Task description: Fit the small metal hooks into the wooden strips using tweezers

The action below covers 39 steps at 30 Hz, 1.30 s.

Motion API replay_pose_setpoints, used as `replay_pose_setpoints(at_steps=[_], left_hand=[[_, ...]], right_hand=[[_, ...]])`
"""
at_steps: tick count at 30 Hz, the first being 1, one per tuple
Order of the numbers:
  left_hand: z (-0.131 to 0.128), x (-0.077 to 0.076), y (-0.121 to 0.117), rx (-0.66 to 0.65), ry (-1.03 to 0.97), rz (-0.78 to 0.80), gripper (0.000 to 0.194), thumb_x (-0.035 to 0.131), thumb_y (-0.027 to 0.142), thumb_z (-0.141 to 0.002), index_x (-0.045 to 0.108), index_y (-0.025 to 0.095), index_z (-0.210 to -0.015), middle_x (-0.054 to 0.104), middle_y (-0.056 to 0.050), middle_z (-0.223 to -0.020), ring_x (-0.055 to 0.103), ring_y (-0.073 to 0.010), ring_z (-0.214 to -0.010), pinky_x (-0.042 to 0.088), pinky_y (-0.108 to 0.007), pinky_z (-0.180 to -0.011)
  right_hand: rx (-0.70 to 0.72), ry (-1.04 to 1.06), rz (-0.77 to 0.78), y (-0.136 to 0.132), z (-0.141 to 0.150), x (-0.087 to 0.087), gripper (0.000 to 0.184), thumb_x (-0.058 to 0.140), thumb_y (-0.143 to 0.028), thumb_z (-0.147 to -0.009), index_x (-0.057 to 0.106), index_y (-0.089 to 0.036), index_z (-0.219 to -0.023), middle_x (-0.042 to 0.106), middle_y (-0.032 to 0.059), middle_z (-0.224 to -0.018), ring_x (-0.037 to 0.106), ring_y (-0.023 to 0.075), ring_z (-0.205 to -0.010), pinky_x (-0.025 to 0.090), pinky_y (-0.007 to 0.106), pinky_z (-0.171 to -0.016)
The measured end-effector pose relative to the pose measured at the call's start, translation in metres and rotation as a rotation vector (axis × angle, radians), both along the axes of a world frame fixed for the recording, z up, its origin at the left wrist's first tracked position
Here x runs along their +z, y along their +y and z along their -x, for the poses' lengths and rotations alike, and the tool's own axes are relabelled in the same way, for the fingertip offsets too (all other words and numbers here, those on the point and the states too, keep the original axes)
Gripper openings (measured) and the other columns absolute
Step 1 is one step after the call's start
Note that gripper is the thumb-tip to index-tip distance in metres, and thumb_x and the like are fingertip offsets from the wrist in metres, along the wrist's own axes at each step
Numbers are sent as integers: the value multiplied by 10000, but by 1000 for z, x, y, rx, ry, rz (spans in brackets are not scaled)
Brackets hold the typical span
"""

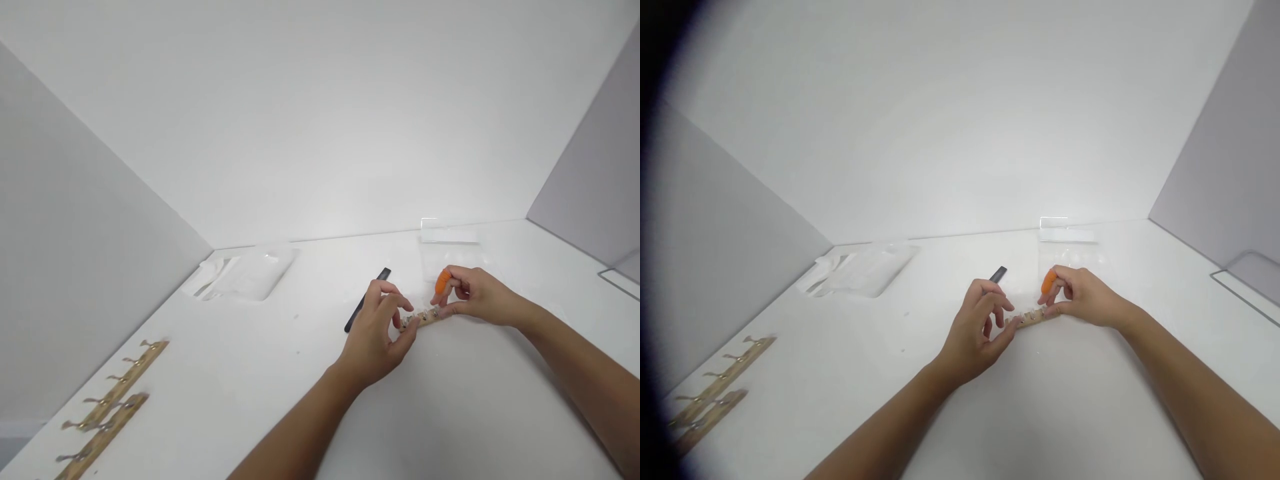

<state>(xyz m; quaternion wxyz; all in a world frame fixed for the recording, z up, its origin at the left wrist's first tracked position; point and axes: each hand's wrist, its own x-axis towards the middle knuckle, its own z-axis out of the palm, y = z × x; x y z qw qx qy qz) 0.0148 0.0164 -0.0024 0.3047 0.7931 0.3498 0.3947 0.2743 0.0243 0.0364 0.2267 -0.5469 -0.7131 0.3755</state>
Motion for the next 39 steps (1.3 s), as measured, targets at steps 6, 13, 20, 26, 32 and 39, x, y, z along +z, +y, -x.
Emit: replay_pose_setpoints(at_steps=[6,13,20,26,32,39], left_hand=[[0,-1,0,-16,21,-89,49,600,215,-953,583,214,-999,478,-46,-1106,537,-68,-669,434,-192,-468],[-1,-1,-1,-23,5,-108,56,611,203,-951,588,214,-1002,471,-41,-1100,541,-65,-671,440,-186,-458],[-1,0,-2,-25,9,-112,58,598,180,-946,595,213,-994,472,-40,-1108,534,-67,-674,447,-195,-477],[-1,0,-2,-26,15,-105,58,596,179,-945,587,213,-991,463,-37,-1107,535,-64,-676,432,-182,-462],[-1,0,-2,-27,22,-130,53,595,187,-954,584,217,-996,459,-34,-1104,529,-61,-668,438,-195,-480],[-1,0,-2,-29,36,-143,63,584,178,-956,581,221,-1002,462,-36,-1107,528,-66,-668,431,-202,-479]], right_hand=[[1,52,48,2,-3,-3,287,840,-415,-756,656,-257,-912,762,18,-920,526,158,-690,354,292,-586],[-21,16,51,3,-3,-3,276,825,-422,-749,672,-247,-899,740,17,-887,506,148,-667,344,289,-584],[0,2,69,5,-5,-7,266,826,-425,-767,673,-252,-900,753,22,-978,502,150,-688,365,284,-584],[-25,22,39,4,-7,-2,288,837,-425,-756,661,-242,-893,740,22,-952,502,147,-692,352,282,-593],[-28,27,46,4,-10,-2,286,837,-413,-749,626,-251,-854,766,17,-1017,553,177,-775,386,300,-633],[-8,44,73,8,-11,-9,310,849,-432,-743,634,-257,-883,768,22,-1021,592,207,-872,426,323,-692]])
